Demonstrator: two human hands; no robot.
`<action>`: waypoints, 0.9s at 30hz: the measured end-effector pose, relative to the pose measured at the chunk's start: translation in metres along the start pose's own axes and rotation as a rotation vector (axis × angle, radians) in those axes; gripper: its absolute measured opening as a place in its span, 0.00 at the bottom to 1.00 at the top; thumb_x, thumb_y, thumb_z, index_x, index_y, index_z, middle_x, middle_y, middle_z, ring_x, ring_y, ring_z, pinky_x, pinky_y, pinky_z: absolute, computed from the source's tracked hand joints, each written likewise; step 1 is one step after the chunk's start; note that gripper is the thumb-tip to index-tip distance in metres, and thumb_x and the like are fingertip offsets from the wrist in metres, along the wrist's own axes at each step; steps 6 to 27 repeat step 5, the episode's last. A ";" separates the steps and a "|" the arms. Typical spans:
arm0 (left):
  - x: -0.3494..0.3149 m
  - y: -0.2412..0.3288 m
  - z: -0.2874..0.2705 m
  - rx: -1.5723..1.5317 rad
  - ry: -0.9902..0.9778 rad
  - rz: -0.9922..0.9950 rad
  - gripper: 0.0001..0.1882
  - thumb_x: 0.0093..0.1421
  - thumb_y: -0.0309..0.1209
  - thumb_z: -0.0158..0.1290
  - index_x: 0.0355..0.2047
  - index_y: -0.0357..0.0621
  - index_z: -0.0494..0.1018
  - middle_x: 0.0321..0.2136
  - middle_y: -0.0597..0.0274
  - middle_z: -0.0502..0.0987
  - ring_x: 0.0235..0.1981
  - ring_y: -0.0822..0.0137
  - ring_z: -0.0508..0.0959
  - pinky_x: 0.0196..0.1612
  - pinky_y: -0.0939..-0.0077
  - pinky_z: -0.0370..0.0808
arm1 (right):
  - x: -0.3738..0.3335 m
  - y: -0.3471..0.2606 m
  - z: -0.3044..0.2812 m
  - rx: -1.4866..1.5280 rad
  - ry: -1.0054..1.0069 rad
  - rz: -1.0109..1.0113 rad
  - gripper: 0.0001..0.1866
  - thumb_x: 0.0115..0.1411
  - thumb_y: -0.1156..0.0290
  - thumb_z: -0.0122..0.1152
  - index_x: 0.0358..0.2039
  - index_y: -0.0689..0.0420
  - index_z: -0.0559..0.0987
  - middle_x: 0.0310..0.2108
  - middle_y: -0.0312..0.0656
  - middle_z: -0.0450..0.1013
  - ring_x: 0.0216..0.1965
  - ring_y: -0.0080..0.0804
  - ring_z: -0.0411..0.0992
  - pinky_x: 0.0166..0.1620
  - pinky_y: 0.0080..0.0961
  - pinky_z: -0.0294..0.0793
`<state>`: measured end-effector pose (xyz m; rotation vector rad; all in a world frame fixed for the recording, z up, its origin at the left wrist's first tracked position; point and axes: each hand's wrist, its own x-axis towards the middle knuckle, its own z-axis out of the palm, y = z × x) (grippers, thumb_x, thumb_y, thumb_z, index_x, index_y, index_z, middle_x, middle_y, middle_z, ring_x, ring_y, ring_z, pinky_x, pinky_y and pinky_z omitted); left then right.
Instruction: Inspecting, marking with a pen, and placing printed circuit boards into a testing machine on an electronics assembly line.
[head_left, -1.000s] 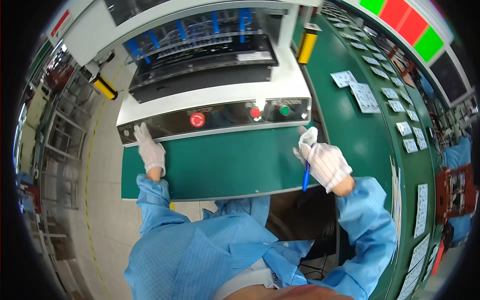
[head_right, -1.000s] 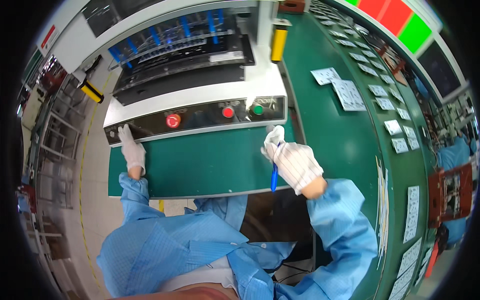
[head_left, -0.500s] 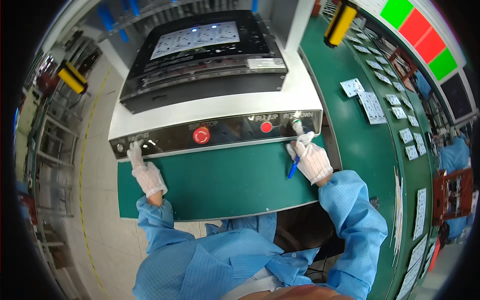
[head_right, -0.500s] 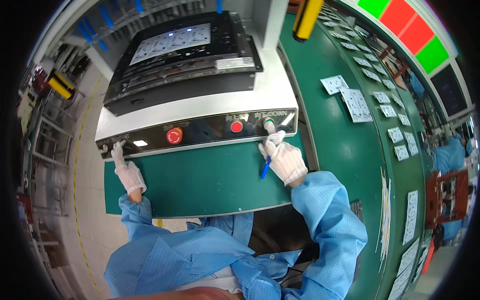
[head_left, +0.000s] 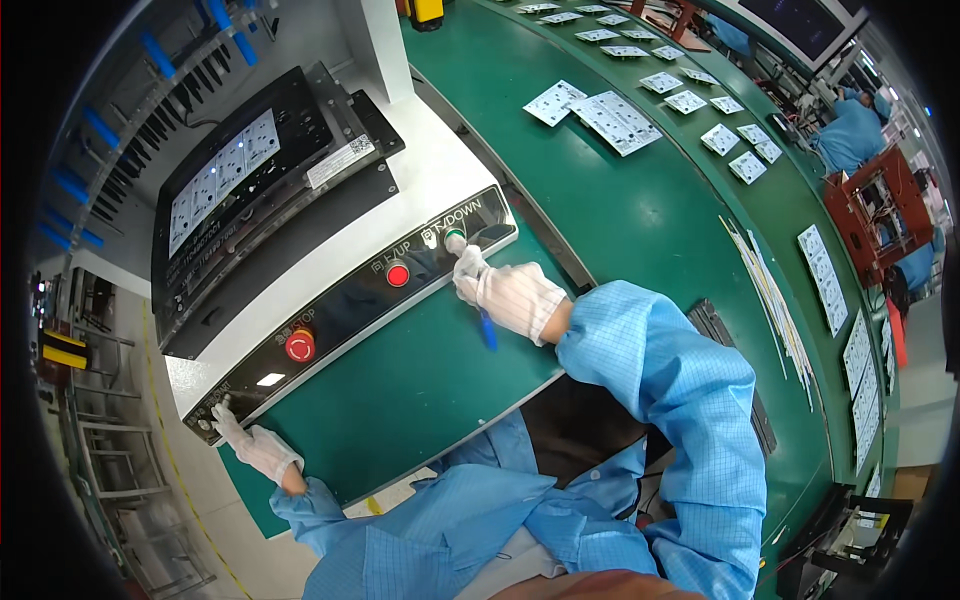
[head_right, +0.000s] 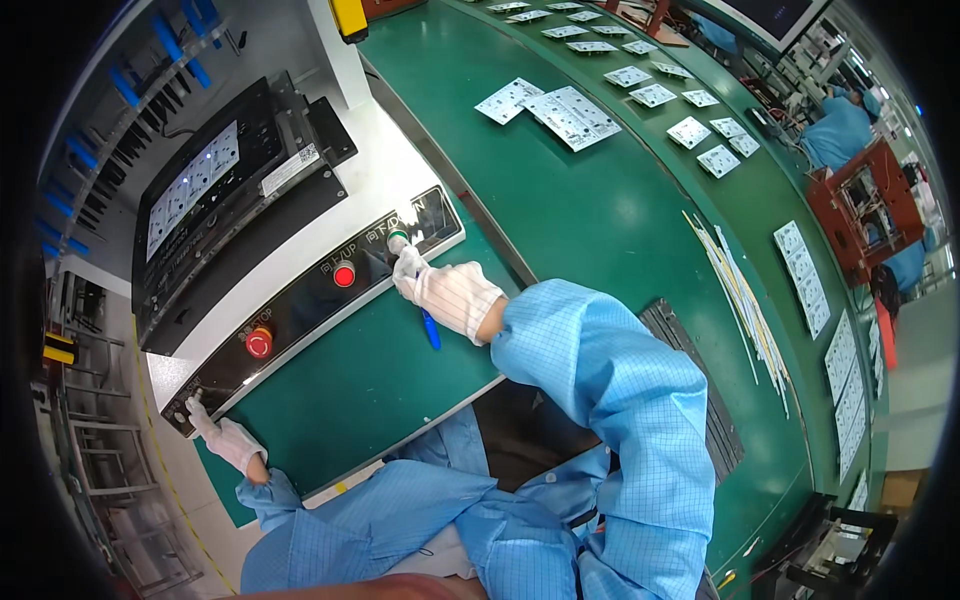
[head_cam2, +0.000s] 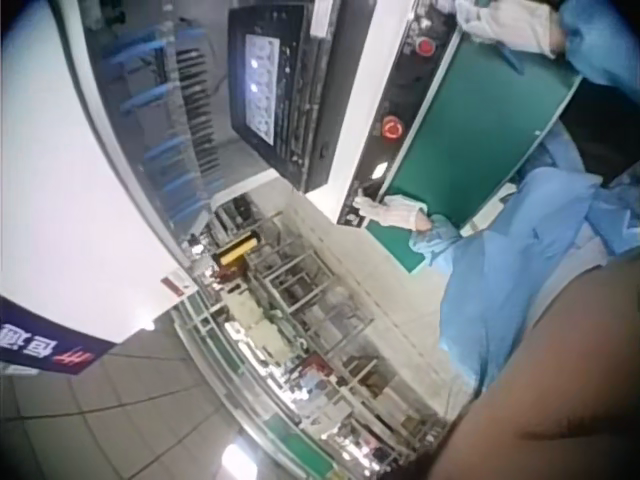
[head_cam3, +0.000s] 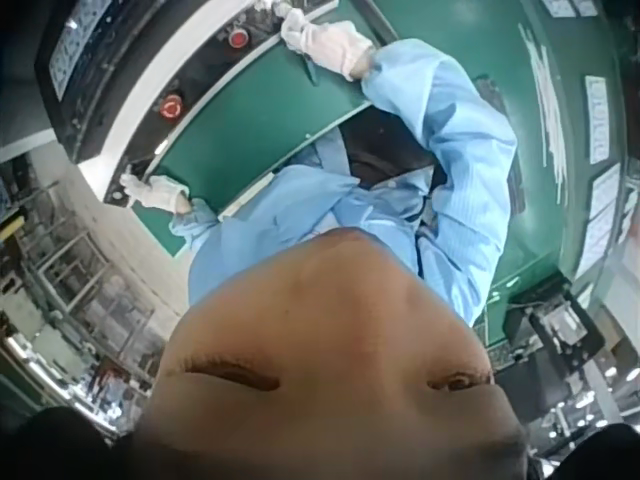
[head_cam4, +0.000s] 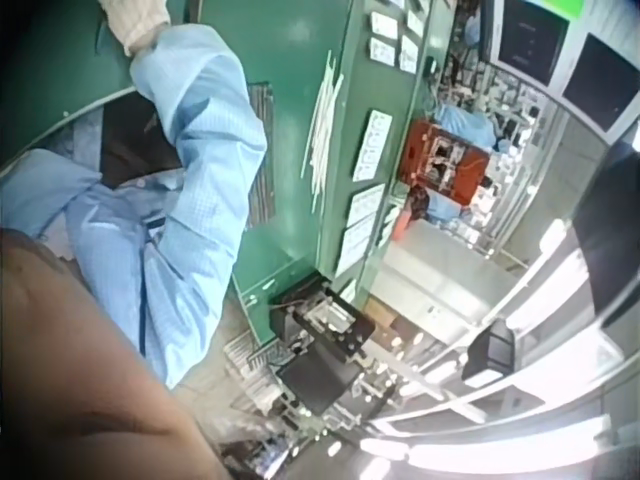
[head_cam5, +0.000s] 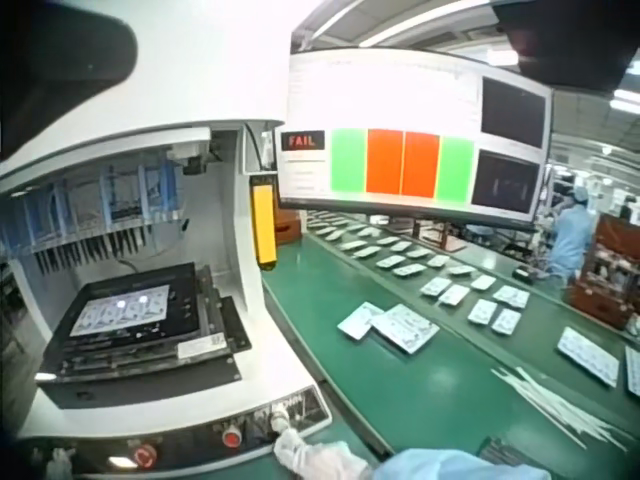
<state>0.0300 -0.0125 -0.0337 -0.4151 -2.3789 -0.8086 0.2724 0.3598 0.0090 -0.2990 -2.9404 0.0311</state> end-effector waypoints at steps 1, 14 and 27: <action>0.001 -0.002 0.003 -0.042 0.011 0.002 0.38 0.48 0.10 0.37 0.62 0.43 0.61 0.60 0.51 0.65 0.65 0.55 0.58 0.66 0.66 0.54 | 0.000 0.001 -0.002 0.007 0.048 -0.022 0.14 0.62 0.67 0.49 0.43 0.63 0.62 0.24 0.47 0.70 0.16 0.40 0.72 0.16 0.33 0.71; 0.002 -0.005 0.004 0.046 0.061 0.059 0.37 0.48 0.10 0.38 0.61 0.45 0.62 0.62 0.51 0.62 0.65 0.51 0.57 0.68 0.64 0.52 | 0.008 0.016 -0.017 0.207 0.262 0.042 0.26 0.59 0.64 0.58 0.51 0.64 0.60 0.38 0.57 0.71 0.24 0.47 0.75 0.22 0.34 0.75; 0.002 -0.005 0.004 0.046 0.061 0.059 0.37 0.48 0.10 0.38 0.61 0.45 0.62 0.62 0.51 0.62 0.65 0.51 0.57 0.68 0.64 0.52 | 0.008 0.016 -0.017 0.207 0.262 0.042 0.26 0.59 0.64 0.58 0.51 0.64 0.60 0.38 0.57 0.71 0.24 0.47 0.75 0.22 0.34 0.75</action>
